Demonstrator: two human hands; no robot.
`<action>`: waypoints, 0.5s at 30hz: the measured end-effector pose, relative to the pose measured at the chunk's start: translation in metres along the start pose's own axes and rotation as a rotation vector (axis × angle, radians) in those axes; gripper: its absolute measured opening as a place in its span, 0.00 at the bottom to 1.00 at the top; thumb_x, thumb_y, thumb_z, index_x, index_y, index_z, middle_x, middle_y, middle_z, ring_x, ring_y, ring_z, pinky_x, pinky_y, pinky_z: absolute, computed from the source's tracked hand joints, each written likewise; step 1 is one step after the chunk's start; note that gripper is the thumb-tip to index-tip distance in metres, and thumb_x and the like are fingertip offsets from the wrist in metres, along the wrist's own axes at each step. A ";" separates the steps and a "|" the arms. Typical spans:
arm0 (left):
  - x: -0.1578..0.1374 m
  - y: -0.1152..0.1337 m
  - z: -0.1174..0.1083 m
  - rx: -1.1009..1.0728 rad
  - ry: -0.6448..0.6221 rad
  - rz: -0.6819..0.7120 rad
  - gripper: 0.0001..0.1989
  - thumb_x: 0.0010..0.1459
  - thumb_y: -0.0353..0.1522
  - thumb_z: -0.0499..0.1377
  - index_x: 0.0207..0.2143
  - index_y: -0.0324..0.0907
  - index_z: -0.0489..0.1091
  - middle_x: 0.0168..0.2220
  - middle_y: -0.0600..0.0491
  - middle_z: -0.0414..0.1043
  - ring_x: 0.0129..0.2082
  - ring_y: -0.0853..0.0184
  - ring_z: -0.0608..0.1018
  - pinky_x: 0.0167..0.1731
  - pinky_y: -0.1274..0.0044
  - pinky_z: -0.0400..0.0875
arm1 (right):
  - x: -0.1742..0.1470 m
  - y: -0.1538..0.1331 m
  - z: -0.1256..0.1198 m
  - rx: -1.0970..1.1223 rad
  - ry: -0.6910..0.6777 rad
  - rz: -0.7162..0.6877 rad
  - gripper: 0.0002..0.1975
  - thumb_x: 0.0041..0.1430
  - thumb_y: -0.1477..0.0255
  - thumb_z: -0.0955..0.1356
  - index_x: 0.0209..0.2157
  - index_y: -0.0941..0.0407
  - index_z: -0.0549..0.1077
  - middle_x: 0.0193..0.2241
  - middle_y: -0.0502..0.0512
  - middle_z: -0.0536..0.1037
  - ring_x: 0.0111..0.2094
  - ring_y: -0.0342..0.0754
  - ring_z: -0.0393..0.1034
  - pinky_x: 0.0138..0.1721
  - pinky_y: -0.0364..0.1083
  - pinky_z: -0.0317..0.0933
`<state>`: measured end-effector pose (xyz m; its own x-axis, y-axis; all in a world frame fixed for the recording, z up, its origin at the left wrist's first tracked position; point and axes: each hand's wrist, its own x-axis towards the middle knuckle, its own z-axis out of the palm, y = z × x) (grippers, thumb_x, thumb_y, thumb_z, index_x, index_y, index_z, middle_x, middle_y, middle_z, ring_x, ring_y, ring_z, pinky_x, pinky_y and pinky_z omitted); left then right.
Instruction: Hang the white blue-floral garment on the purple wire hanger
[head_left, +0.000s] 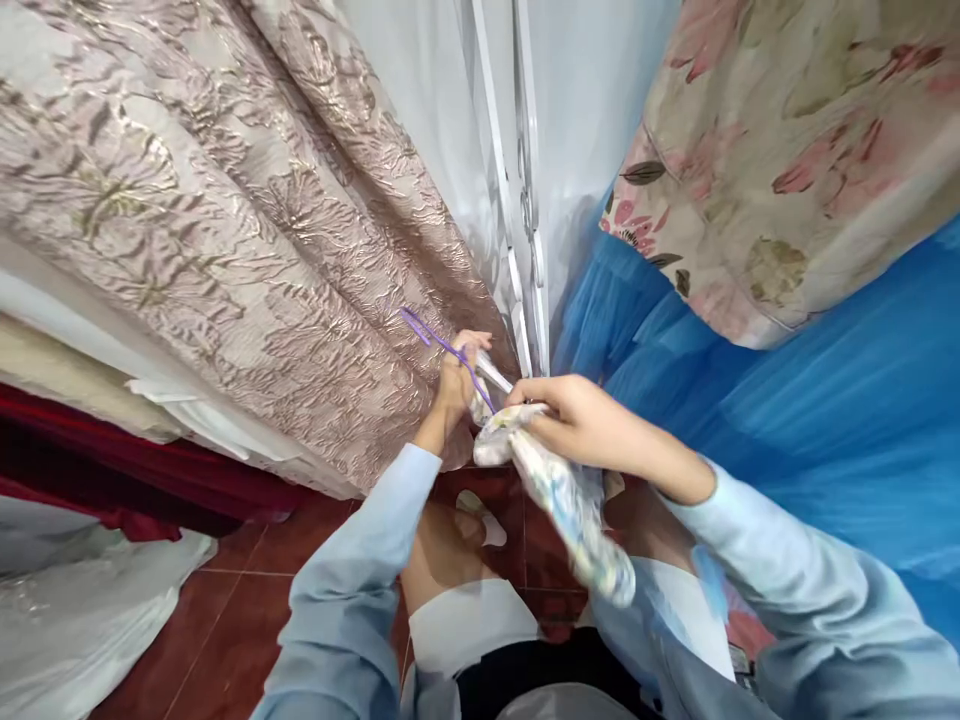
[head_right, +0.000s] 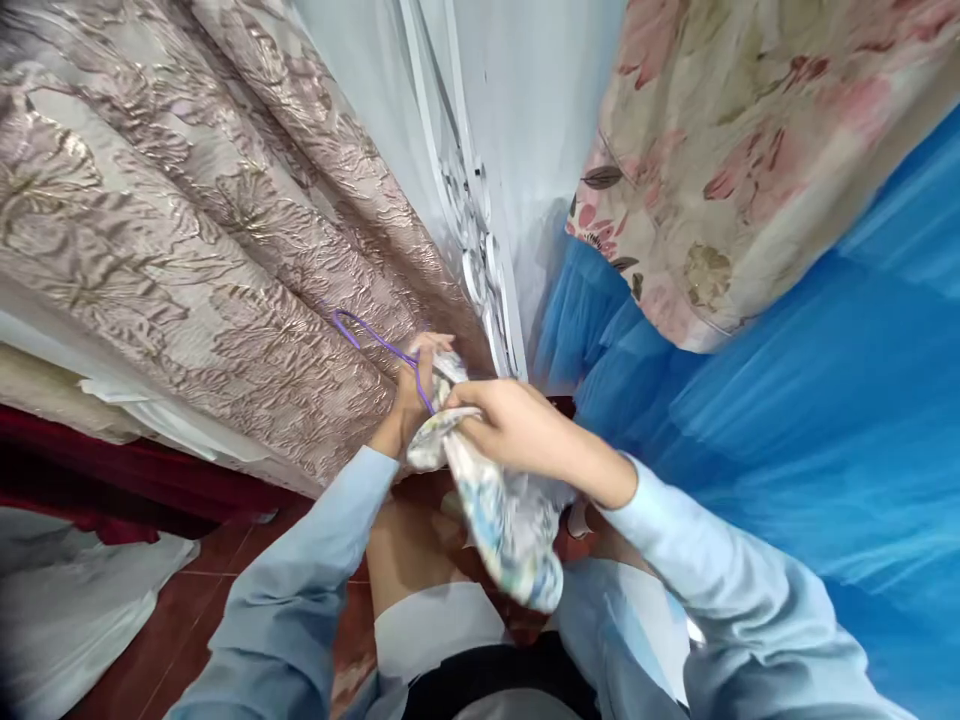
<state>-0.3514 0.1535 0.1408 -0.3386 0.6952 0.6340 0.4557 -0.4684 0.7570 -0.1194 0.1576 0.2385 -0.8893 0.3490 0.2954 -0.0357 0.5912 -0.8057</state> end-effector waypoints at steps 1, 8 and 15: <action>0.000 0.008 0.015 -0.053 -0.073 0.004 0.28 0.67 0.56 0.48 0.33 0.43 0.70 0.38 0.48 0.74 0.48 0.59 0.77 0.55 0.66 0.67 | -0.007 0.003 0.011 0.000 0.054 0.022 0.07 0.64 0.72 0.66 0.32 0.57 0.74 0.24 0.47 0.72 0.26 0.41 0.62 0.28 0.41 0.54; 0.010 0.060 0.067 -0.261 -0.253 -0.007 0.25 0.70 0.51 0.49 0.31 0.42 0.68 0.29 0.52 0.68 0.32 0.65 0.72 0.37 0.71 0.67 | -0.046 0.019 0.058 0.226 0.536 -0.003 0.10 0.65 0.67 0.70 0.45 0.56 0.71 0.24 0.45 0.69 0.25 0.41 0.63 0.30 0.42 0.58; 0.004 0.102 0.093 -0.954 -0.513 -0.102 0.21 0.71 0.45 0.48 0.28 0.42 0.59 0.27 0.50 0.69 0.32 0.62 0.76 0.39 0.68 0.68 | -0.085 0.039 0.110 0.298 0.770 0.049 0.06 0.66 0.73 0.69 0.44 0.52 0.76 0.31 0.50 0.77 0.33 0.45 0.72 0.37 0.42 0.66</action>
<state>-0.2299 0.1593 0.2054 0.1465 0.7962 0.5870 -0.4569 -0.4718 0.7541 -0.0951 0.0711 0.1253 -0.3354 0.8340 0.4381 -0.2206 0.3826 -0.8972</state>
